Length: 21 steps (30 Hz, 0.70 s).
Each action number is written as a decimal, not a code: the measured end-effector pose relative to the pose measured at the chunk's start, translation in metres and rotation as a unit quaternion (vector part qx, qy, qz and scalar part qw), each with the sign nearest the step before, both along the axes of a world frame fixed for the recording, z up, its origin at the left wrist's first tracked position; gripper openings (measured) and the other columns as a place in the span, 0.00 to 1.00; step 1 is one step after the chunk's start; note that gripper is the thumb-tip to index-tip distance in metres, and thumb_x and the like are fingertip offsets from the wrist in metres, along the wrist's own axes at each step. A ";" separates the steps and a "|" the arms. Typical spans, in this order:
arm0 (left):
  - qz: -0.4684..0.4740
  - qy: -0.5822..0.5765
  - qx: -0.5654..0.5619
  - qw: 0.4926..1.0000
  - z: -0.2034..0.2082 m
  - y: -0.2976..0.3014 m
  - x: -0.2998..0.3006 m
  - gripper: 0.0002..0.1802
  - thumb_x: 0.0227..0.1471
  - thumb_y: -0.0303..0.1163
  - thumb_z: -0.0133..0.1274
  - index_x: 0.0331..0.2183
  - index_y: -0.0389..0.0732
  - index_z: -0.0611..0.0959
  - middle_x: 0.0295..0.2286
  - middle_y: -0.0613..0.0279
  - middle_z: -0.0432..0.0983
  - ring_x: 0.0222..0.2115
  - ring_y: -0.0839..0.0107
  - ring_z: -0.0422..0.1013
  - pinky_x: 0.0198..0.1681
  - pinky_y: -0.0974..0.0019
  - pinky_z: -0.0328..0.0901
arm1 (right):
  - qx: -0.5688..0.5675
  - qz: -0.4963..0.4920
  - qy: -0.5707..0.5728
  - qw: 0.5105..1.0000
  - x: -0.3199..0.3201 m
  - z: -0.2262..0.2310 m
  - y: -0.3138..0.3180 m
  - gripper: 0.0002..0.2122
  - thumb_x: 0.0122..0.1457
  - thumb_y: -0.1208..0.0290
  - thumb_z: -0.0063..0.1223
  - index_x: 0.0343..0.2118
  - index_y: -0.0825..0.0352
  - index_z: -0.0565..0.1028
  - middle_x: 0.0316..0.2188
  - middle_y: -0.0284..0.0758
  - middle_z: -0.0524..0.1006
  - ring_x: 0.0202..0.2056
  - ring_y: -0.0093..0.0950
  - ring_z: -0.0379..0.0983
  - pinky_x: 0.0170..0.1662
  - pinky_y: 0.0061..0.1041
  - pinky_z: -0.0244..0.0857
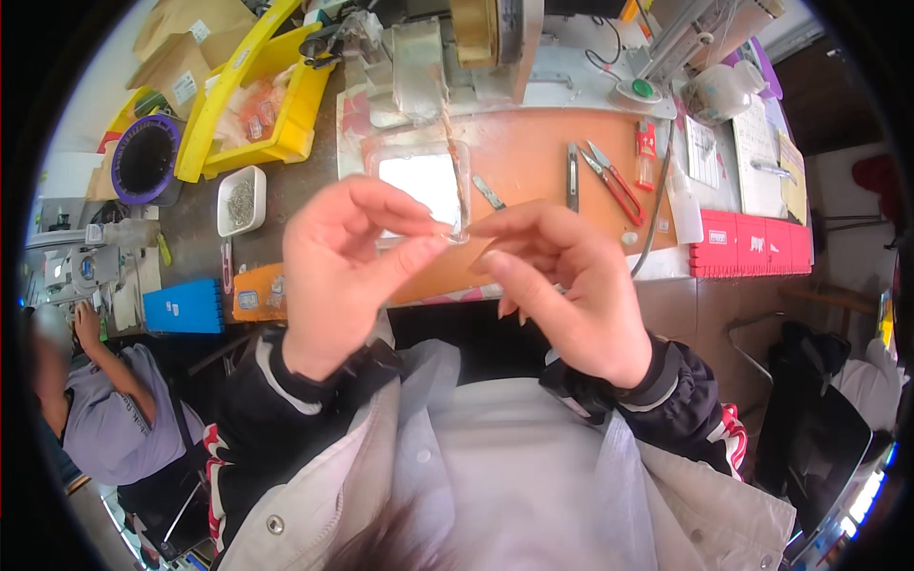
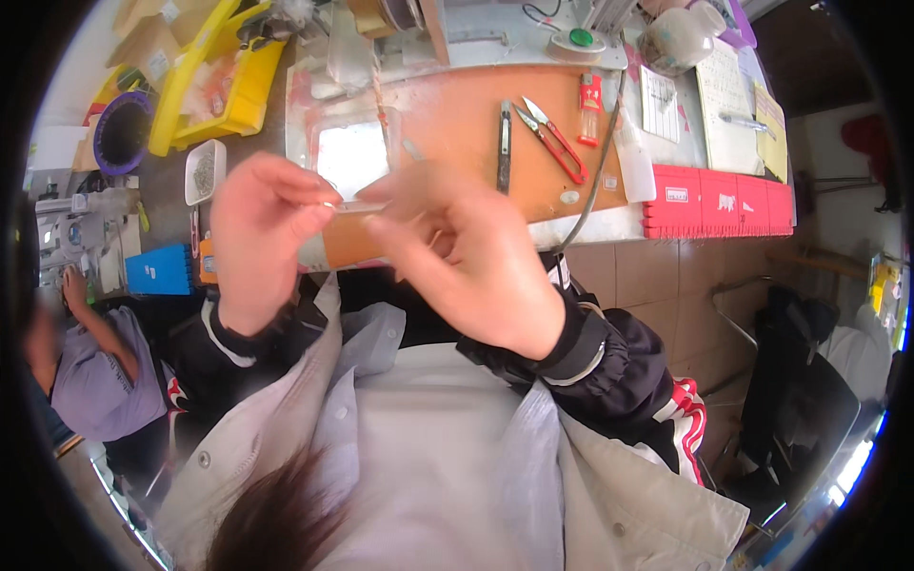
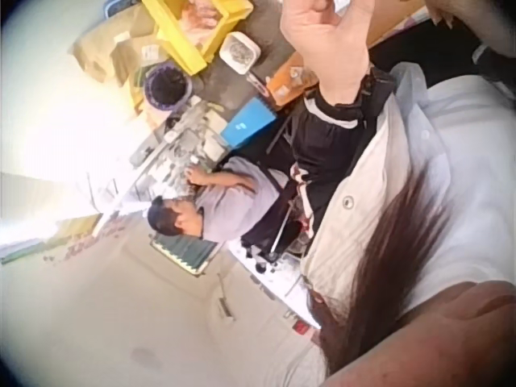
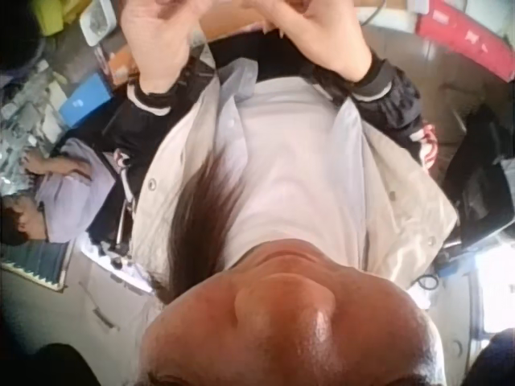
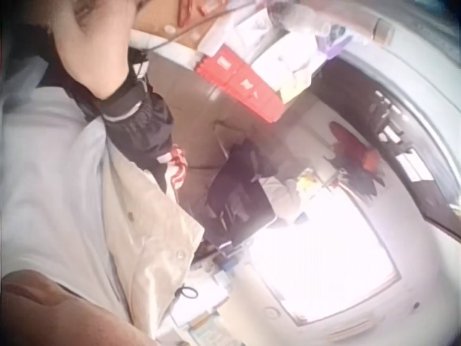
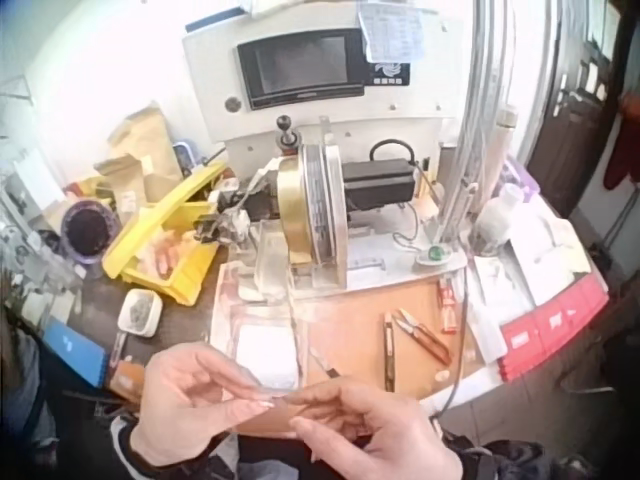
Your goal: Assembling and measuring small precision components using glue and measurement tools.
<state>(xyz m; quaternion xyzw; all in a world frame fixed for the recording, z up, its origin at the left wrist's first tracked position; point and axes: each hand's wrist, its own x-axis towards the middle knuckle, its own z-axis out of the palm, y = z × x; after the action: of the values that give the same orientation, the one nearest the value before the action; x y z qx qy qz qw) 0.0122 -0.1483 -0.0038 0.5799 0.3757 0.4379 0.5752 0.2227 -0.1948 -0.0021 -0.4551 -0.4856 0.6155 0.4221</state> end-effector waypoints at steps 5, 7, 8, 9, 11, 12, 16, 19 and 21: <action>0.028 -0.087 -0.006 0.996 -0.001 -0.011 0.002 0.12 0.51 0.14 0.59 0.38 0.32 0.78 0.34 0.57 0.80 0.38 0.71 0.77 0.44 0.70 0.71 | 0.008 0.018 0.028 0.999 -0.022 0.007 0.009 0.06 0.66 0.74 0.52 0.40 0.71 0.72 0.32 0.32 0.76 0.26 0.14 0.71 0.28 0.14 0.65; 0.029 -0.095 0.012 0.995 -0.001 -0.010 -0.001 0.11 0.51 0.14 0.59 0.38 0.32 0.78 0.34 0.57 0.80 0.39 0.71 0.78 0.45 0.70 0.71 | 0.005 0.015 0.030 0.999 -0.025 0.009 0.011 0.06 0.66 0.73 0.52 0.38 0.70 0.71 0.31 0.31 0.75 0.25 0.14 0.70 0.27 0.13 0.64; 0.020 -0.097 0.021 0.995 0.000 -0.010 -0.003 0.12 0.51 0.14 0.58 0.39 0.31 0.77 0.35 0.56 0.80 0.39 0.70 0.78 0.45 0.70 0.71 | -0.001 0.005 0.057 0.998 -0.027 0.010 0.011 0.05 0.66 0.74 0.52 0.36 0.70 0.71 0.30 0.30 0.74 0.24 0.14 0.70 0.26 0.13 0.63; 0.011 -0.099 0.030 0.995 0.001 -0.009 -0.005 0.13 0.51 0.13 0.58 0.40 0.31 0.77 0.35 0.55 0.80 0.40 0.69 0.78 0.45 0.70 0.71 | -0.008 -0.004 0.083 0.996 -0.029 0.010 0.013 0.05 0.66 0.74 0.52 0.35 0.69 0.70 0.28 0.29 0.73 0.24 0.14 0.70 0.26 0.13 0.63; 0.025 -0.096 0.046 0.994 0.009 -0.006 -0.005 0.12 0.51 0.13 0.58 0.39 0.30 0.78 0.35 0.55 0.80 0.40 0.70 0.78 0.45 0.70 0.71 | 0.027 -0.003 0.047 0.999 -0.030 0.010 0.016 0.05 0.66 0.75 0.53 0.35 0.69 0.70 0.28 0.29 0.73 0.23 0.14 0.70 0.26 0.14 0.63; 0.037 -0.089 0.059 0.994 0.014 -0.004 -0.006 0.11 0.51 0.13 0.58 0.39 0.30 0.78 0.35 0.55 0.80 0.40 0.71 0.78 0.45 0.69 0.71 | 0.059 -0.004 0.013 0.998 -0.031 0.010 0.018 0.05 0.65 0.75 0.53 0.34 0.69 0.70 0.27 0.28 0.72 0.23 0.14 0.69 0.26 0.14 0.63; 0.035 0.060 0.149 0.986 0.026 0.009 -0.018 0.12 0.47 0.12 0.59 0.35 0.33 0.81 0.32 0.56 0.81 0.37 0.69 0.78 0.41 0.69 0.71 | 0.163 -0.038 -0.083 0.982 -0.042 0.010 0.031 0.05 0.63 0.73 0.56 0.32 0.69 0.74 0.21 0.25 0.72 0.21 0.13 0.67 0.25 0.18 0.62; 0.051 0.180 0.354 0.917 0.033 0.028 -0.029 0.11 0.43 0.13 0.60 0.31 0.37 0.82 0.29 0.57 0.80 0.31 0.63 0.77 0.36 0.67 0.70 | 0.191 -0.050 -0.130 0.972 -0.052 0.019 0.042 0.05 0.63 0.74 0.56 0.32 0.69 0.74 0.21 0.25 0.71 0.21 0.13 0.66 0.24 0.17 0.61; 0.085 0.226 0.472 0.848 0.045 0.040 -0.037 0.12 0.41 0.14 0.61 0.31 0.39 0.82 0.28 0.57 0.78 0.29 0.57 0.75 0.34 0.65 0.69 | 0.012 -0.059 0.013 0.998 -0.056 0.028 0.047 0.03 0.63 0.75 0.54 0.33 0.68 0.74 0.21 0.24 0.71 0.20 0.14 0.66 0.24 0.17 0.60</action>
<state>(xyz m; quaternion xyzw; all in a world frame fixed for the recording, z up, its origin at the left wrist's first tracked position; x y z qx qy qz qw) -0.0252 -0.1080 0.0410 0.8302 0.2914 0.4663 0.0919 0.1664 -0.1476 0.0263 -0.4695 -0.4602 0.5894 0.4694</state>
